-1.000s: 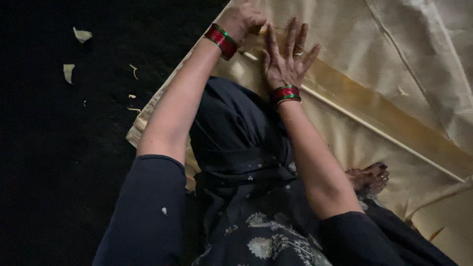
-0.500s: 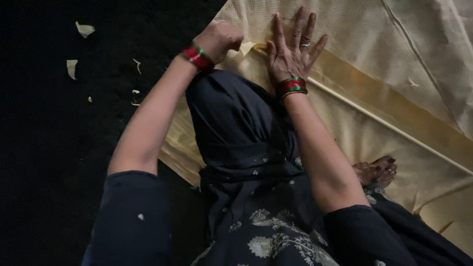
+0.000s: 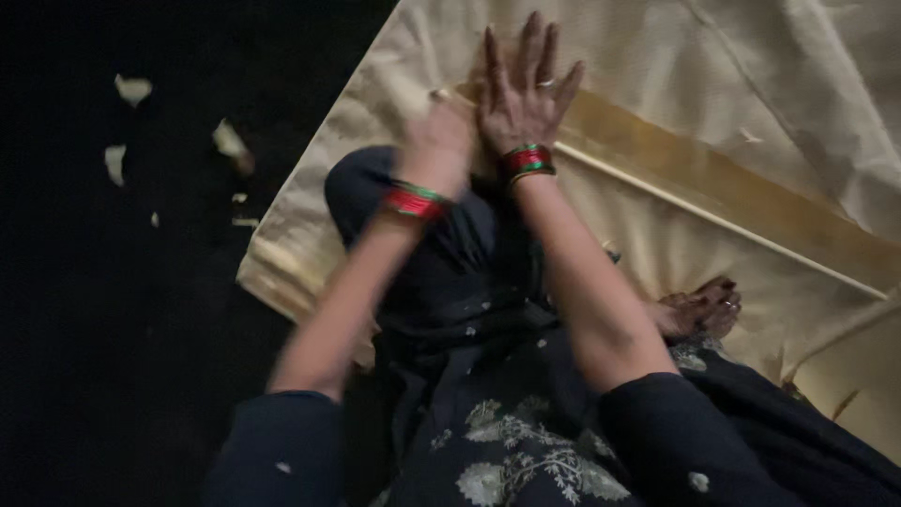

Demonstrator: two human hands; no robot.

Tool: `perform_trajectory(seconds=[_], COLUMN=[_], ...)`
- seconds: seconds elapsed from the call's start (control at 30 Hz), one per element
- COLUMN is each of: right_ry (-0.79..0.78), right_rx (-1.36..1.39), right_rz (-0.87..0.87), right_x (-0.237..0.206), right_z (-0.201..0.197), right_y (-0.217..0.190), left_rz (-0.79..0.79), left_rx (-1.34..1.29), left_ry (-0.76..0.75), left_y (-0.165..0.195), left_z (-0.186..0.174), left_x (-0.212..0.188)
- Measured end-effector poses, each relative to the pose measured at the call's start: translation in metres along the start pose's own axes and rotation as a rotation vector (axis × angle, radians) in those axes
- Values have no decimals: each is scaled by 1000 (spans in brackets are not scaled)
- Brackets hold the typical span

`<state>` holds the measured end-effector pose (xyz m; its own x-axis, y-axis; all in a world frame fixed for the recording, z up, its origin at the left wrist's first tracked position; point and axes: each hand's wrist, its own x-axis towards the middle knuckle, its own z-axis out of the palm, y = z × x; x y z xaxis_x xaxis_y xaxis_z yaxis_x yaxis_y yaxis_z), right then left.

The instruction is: The person sits on the floor and rolls a sheet of paper around a thin wooden stick, smoothing and pressing the paper with their hands to form a tight roll. They reposition the stick and paper repeatedly, at one point lifting the stick to roll the paper along its length, and continue working the roll with their palms.

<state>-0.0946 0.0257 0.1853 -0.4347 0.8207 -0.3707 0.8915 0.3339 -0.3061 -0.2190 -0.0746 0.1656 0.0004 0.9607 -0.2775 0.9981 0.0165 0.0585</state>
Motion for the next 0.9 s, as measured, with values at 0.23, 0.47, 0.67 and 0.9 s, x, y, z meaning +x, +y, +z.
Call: perform_trajectory(seconds=[0.23,0.47,0.67,0.9], right_ry=[490,665,84,669], right_rx=[-77,261,108,509], right_rz=[-27,77,216,89], right_x=[8,-12,-18,-19], right_z=[-19,-64,-94,-73], right_y=[-5,-8,-4,1], left_rz=[83,35,-228,-137], left_rx=[-447,-838,-737,-721], left_ry=[114,278,591,331], left_y=[-8,-7,54,18], left_z=[30,-30,9,12], left_x=[26,16,13,30])
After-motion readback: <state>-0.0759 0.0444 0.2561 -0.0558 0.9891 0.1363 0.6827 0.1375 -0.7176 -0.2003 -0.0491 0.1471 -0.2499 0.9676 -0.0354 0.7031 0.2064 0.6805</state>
